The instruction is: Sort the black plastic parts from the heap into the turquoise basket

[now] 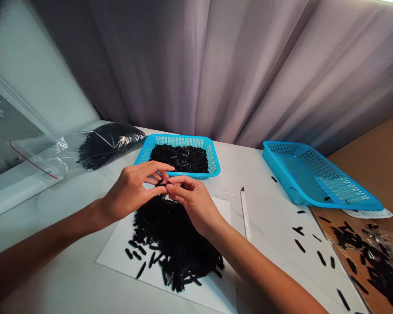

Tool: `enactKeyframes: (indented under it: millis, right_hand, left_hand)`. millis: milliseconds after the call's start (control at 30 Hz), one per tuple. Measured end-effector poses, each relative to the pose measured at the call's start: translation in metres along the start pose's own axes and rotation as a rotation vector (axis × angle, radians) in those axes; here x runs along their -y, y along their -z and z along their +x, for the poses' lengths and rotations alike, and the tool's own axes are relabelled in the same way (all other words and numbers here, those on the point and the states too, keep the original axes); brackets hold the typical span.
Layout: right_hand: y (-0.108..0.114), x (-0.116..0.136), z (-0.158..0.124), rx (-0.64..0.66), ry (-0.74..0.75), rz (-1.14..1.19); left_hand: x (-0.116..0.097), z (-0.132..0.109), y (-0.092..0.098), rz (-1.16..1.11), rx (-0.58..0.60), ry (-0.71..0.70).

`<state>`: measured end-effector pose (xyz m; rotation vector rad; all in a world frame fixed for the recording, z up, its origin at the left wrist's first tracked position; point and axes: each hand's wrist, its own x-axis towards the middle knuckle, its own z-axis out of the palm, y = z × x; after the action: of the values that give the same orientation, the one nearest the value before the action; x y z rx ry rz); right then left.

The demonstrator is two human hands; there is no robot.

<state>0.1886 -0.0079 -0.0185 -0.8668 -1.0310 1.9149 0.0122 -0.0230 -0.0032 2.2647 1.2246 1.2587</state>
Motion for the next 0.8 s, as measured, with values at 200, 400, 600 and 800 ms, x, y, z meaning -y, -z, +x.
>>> enactKeyframes:
  millis: [200,400,600,800]
  right_hand:
    - [-0.001,-0.001,0.0,-0.032,0.007,0.026]
    - [0.002,-0.005,0.004,-0.084,-0.09,0.147]
    - [0.006,-0.004,0.007,-0.155,0.009,0.116]
    - [0.002,0.007,0.001,-0.166,0.078,0.065]
  left_hand:
    - [0.0,-0.004,0.001,0.05,-0.011,-0.022]
    - [0.005,-0.005,-0.002,0.015,0.051,0.006]
    - [0.006,0.003,0.007,-0.132,0.212,0.163]
    - [0.001,0.009,0.013,-0.143,0.102,0.153]
